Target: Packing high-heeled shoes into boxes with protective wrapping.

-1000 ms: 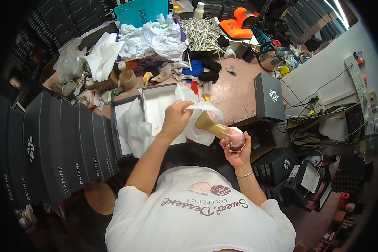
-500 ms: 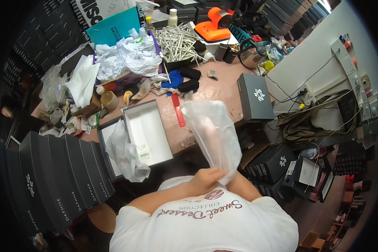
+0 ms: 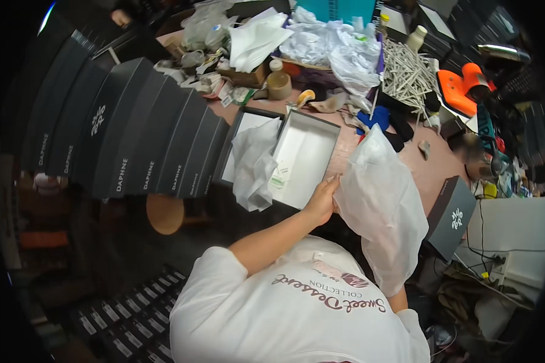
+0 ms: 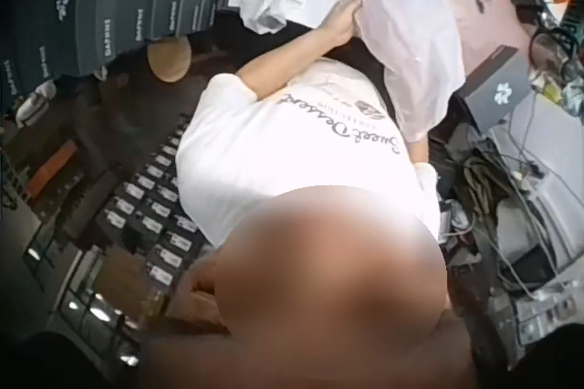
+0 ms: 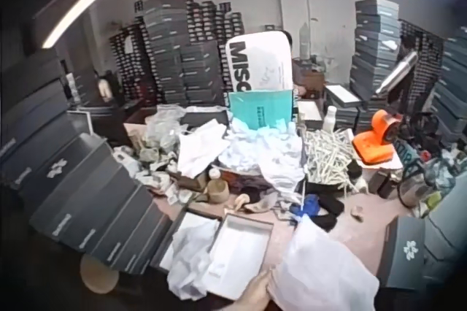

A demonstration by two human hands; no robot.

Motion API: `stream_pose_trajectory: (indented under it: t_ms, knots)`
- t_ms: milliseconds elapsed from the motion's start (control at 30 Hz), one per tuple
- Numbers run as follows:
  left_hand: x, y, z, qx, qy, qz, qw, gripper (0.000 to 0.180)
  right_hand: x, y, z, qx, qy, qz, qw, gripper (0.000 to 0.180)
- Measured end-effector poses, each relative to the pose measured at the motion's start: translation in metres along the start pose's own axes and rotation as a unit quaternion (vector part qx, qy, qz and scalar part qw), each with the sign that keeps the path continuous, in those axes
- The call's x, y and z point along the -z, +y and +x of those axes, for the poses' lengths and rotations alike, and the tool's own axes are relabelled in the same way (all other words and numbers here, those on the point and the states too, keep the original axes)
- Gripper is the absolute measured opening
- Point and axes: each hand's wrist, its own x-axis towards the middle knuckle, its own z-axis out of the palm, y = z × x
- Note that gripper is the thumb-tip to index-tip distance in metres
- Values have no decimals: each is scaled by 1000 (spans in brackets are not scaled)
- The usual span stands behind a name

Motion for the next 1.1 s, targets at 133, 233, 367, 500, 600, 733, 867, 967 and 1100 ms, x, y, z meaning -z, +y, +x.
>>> stream_pose_trajectory:
  t_ms: [133, 233, 367, 500, 600, 733, 867, 967, 1100]
  knots:
    - [35, 48, 7, -237, 146, -82, 957, 39, 55, -26, 24, 11, -150, -150, 977, 53]
    - [46, 112, -15, -319, 131, -55, 937, 35, 91, -48, 43, -141, -286, -320, 892, 39]
    - [45, 145, -34, -339, 127, -49, 931, 34, 97, -20, 80, -131, -143, -446, 873, 37]
    - [65, 150, -49, -281, 71, -123, 949, 29, 115, 58, 116, -1, -139, -628, 766, 59]
    - [63, 149, -65, -277, 106, -73, 952, 29, 67, 37, 120, 88, -103, -594, 793, 83]
    - [57, 136, -76, -225, 44, -80, 970, 29, -46, -8, 132, 165, -248, -241, 924, 95]
    - [77, 154, -72, -221, -126, -104, 961, 28, -133, 10, 107, -79, -494, -123, 857, 62]
    - [121, 206, -82, -353, -52, -85, 930, 27, -151, 5, 76, -27, -445, -122, 887, 28]
    - [144, 224, -69, -333, 127, 74, 931, 35, -117, 29, 94, -180, -235, -21, 955, 26]
